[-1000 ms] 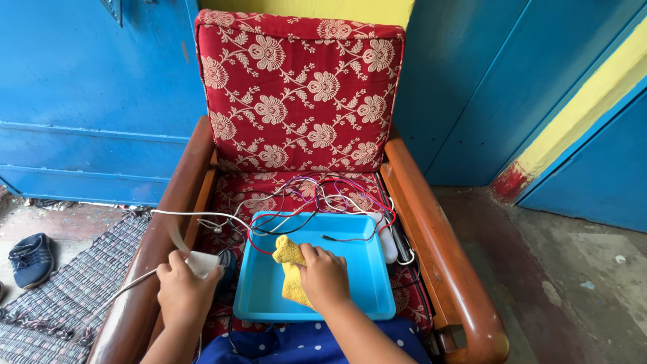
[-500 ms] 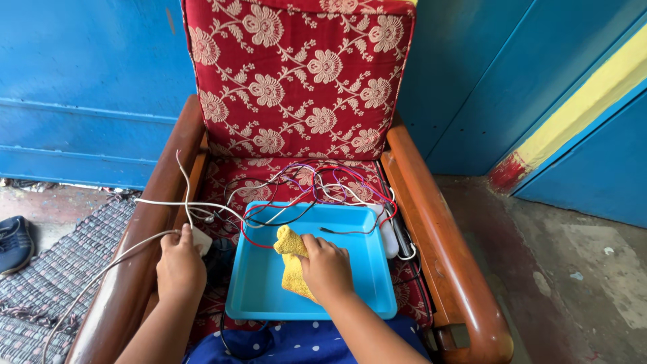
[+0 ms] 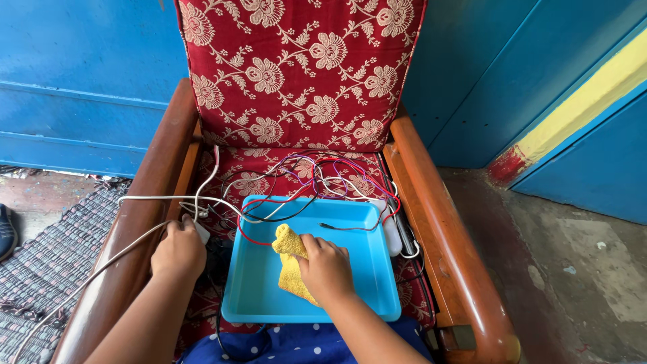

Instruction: The person wipes a blue tray, several tangled cables, and a computer mouse using a yellow cloth by hand while the items are positioned on a chair.

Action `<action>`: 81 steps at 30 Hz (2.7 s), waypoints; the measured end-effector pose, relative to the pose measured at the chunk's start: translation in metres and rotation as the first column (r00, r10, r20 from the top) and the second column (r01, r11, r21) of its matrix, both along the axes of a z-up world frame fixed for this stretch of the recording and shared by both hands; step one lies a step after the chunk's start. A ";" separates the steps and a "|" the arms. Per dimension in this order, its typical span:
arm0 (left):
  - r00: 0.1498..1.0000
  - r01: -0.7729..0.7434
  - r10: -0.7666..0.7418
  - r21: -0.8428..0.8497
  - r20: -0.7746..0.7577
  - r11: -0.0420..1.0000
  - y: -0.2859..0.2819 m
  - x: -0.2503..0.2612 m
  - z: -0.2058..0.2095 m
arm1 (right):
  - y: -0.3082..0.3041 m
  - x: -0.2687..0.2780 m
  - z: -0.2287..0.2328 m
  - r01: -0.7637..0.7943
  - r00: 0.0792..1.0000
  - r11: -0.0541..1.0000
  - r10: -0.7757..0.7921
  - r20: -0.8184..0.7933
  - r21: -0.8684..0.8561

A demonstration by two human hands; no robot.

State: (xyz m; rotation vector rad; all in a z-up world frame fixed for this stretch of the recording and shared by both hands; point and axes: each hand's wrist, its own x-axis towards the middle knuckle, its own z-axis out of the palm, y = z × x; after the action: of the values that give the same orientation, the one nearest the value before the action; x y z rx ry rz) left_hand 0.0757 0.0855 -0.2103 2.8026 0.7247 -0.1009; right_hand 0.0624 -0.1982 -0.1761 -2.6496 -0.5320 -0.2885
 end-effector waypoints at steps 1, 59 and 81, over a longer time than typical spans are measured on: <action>1.000 0.000 0.001 -0.019 0.023 1.000 0.004 0.006 -0.010 | -0.001 0.000 0.001 0.008 1.000 1.000 -0.008 0.002 0.013; 0.392 0.756 -0.500 0.039 0.772 0.653 -0.124 -0.033 0.223 | -0.012 -0.025 0.181 -0.021 0.979 0.819 0.133 -0.153 0.574; 0.736 0.543 -0.283 -0.287 0.615 0.789 -0.106 -0.053 0.243 | -0.066 -0.015 0.202 0.051 0.971 0.826 -0.172 0.165 0.562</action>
State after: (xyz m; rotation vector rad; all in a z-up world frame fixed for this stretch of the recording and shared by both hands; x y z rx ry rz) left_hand 0.0228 -0.0206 0.0322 2.2971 -0.0961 0.3928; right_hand 0.0474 -0.2644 0.0260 -2.0888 -0.2912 -0.6577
